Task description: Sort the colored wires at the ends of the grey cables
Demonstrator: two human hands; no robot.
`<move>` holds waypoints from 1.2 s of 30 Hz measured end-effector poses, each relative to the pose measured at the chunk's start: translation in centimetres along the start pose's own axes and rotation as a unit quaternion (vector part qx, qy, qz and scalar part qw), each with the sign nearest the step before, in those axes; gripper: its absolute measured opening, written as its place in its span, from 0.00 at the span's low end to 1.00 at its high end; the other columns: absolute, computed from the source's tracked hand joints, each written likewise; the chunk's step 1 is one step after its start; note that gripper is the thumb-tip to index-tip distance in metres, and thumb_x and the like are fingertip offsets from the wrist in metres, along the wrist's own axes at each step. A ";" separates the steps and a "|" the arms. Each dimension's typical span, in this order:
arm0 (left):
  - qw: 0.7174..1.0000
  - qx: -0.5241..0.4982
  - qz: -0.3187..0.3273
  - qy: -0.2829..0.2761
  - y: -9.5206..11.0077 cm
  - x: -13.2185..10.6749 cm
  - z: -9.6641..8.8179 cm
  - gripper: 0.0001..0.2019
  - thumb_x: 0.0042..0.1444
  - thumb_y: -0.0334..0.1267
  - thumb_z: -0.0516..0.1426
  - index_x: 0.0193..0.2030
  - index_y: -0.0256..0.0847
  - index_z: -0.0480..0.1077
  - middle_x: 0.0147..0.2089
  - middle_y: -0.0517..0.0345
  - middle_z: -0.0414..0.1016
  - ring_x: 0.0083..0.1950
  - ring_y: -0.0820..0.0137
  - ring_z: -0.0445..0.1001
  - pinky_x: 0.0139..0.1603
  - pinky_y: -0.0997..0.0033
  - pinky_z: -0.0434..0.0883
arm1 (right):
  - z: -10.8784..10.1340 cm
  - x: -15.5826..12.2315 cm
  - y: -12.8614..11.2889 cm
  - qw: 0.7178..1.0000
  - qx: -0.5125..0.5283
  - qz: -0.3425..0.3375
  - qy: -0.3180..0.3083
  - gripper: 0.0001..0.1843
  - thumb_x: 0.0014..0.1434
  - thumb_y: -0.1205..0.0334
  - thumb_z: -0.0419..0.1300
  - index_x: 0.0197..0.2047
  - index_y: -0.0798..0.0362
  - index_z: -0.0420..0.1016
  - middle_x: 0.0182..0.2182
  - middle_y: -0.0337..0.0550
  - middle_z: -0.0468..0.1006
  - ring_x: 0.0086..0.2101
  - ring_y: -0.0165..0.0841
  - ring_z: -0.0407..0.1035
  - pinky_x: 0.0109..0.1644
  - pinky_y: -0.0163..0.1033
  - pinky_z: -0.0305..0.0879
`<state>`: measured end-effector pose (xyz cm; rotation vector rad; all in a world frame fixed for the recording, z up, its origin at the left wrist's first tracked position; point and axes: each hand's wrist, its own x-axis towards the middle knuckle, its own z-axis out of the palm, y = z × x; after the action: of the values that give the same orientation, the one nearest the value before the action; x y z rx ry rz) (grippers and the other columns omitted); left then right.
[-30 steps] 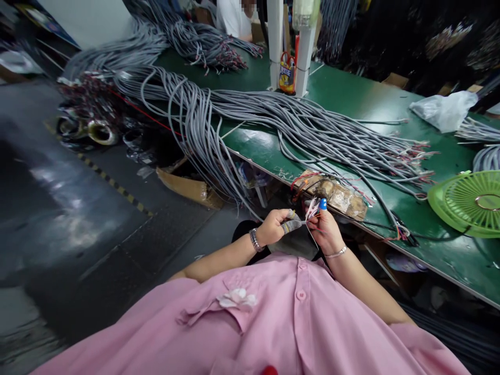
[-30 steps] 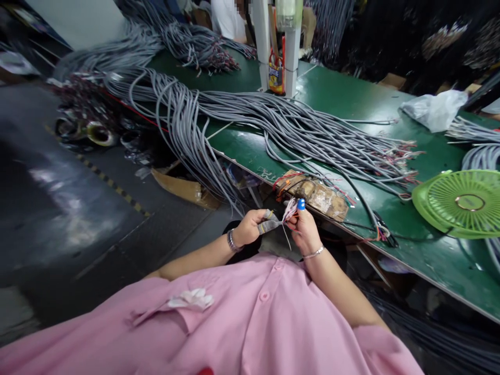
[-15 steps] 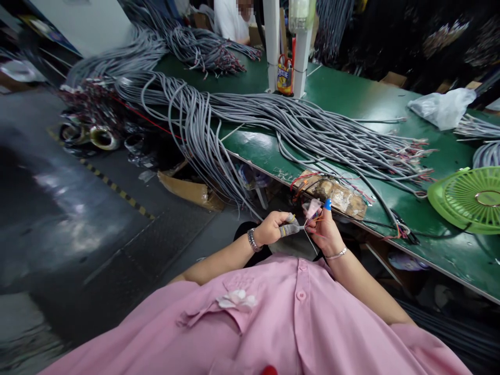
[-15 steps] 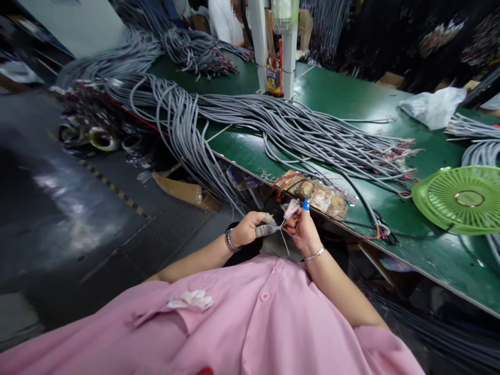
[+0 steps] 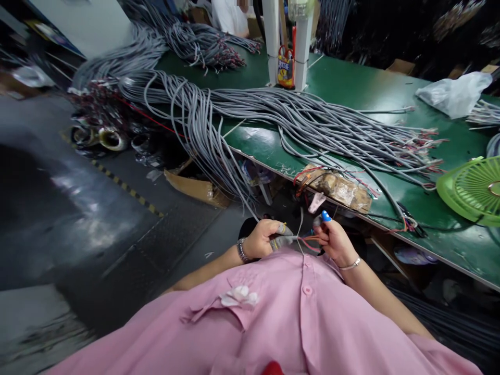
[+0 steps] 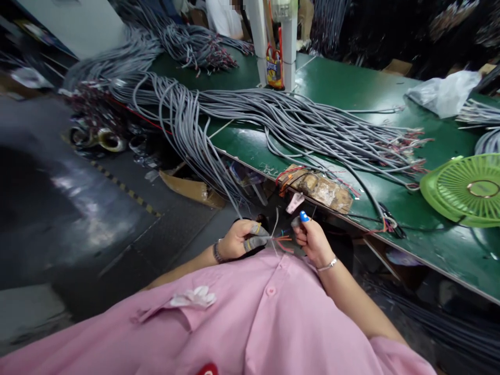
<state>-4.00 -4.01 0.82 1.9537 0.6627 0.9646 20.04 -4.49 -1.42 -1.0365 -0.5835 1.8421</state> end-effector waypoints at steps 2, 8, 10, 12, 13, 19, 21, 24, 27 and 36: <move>0.998 0.038 0.013 0.039 0.0 0.0 -0.1 0.10 0.56 0.43 0.62 0.36 0.37 0.77 0.27 0.53 0.77 0.28 0.73 0.73 0.32 0.75 0.68 | 0.2 -0.7 0.1 1.000 -0.026 0.004 -0.014 0.24 0.56 0.42 0.64 0.25 0.55 0.67 0.16 0.30 0.59 0.15 0.18 0.37 0.17 0.28 0.33; 0.990 0.046 -0.043 0.123 0.3 0.3 0.4 0.11 0.55 0.44 0.63 0.36 0.36 0.76 0.29 0.54 0.77 0.27 0.74 0.71 0.31 0.76 0.68 | 1.1 -1.6 -0.2 0.997 -0.063 0.011 -0.033 0.21 0.55 0.44 0.65 0.29 0.54 0.68 0.15 0.29 0.60 0.14 0.18 0.40 0.17 0.28 0.32; 0.985 0.015 -0.084 0.152 0.3 0.5 0.8 0.12 0.56 0.43 0.62 0.37 0.35 0.75 0.31 0.54 0.77 0.29 0.74 0.72 0.32 0.76 0.69 | 0.9 -1.5 -0.1 0.998 -0.057 0.009 -0.027 0.20 0.55 0.45 0.65 0.30 0.54 0.68 0.16 0.30 0.62 0.14 0.18 0.40 0.17 0.28 0.32; 0.979 -0.012 -0.110 0.169 0.3 0.8 1.1 0.12 0.56 0.43 0.63 0.37 0.34 0.75 0.31 0.55 0.76 0.31 0.74 0.73 0.33 0.76 0.70 | 0.5 -1.3 0.0 0.999 -0.049 0.002 -0.021 0.20 0.56 0.45 0.64 0.30 0.54 0.68 0.17 0.31 0.64 0.14 0.18 0.40 0.17 0.28 0.33; 0.977 -0.019 -0.119 0.175 0.2 0.9 1.2 0.12 0.55 0.43 0.63 0.37 0.35 0.74 0.31 0.55 0.76 0.31 0.74 0.72 0.34 0.76 0.70 | 0.4 -1.1 0.0 0.999 -0.047 -0.003 -0.019 0.20 0.57 0.45 0.64 0.29 0.54 0.68 0.18 0.32 0.64 0.14 0.18 0.40 0.17 0.28 0.33; 0.977 0.017 -0.136 0.165 -0.7 0.9 1.1 0.11 0.58 0.44 0.60 0.39 0.38 0.76 0.34 0.55 0.78 0.34 0.71 0.75 0.38 0.73 0.73 | -0.1 -0.8 -0.3 0.998 -0.057 -0.030 0.011 0.20 0.57 0.46 0.64 0.28 0.54 0.68 0.19 0.33 0.64 0.15 0.18 0.40 0.17 0.29 0.32; 0.984 0.055 -0.119 0.116 -1.2 0.9 0.6 0.11 0.61 0.44 0.58 0.40 0.39 0.77 0.38 0.53 0.80 0.39 0.68 0.77 0.44 0.69 0.74 | -0.1 -0.8 -0.5 0.996 -0.073 -0.038 0.026 0.19 0.56 0.46 0.64 0.29 0.54 0.69 0.19 0.32 0.64 0.16 0.18 0.40 0.17 0.29 0.33; 0.985 0.111 -0.107 0.083 -2.2 1.3 -0.7 0.12 0.63 0.43 0.55 0.43 0.41 0.78 0.46 0.51 0.80 0.47 0.66 0.77 0.52 0.65 0.73 | -0.3 -0.8 -0.7 0.990 -0.124 -0.052 0.038 0.20 0.57 0.45 0.63 0.32 0.55 0.71 0.20 0.33 0.63 0.16 0.19 0.41 0.18 0.30 0.34; 0.974 0.156 -0.119 0.114 -2.8 2.6 -2.7 0.12 0.63 0.43 0.55 0.47 0.42 0.77 0.47 0.52 0.79 0.48 0.66 0.77 0.53 0.64 0.73 | -0.7 -1.1 -1.4 0.970 -0.204 -0.116 0.059 0.20 0.60 0.44 0.60 0.31 0.55 0.72 0.20 0.35 0.64 0.17 0.21 0.44 0.19 0.31 0.38; 0.924 0.373 -0.023 0.083 -3.7 11.8 -9.0 0.13 0.60 0.39 0.56 0.49 0.41 0.74 0.53 0.52 0.76 0.55 0.63 0.72 0.60 0.60 0.68 | -6.1 -1.2 -10.1 0.682 -0.512 -0.460 0.250 0.21 0.62 0.46 0.56 0.37 0.55 0.80 0.28 0.46 0.78 0.28 0.35 0.69 0.33 0.38 0.62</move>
<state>-5.06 10.58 5.31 2.5000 1.3149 0.9308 30.33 -0.98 3.32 -1.4476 -1.5071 0.1774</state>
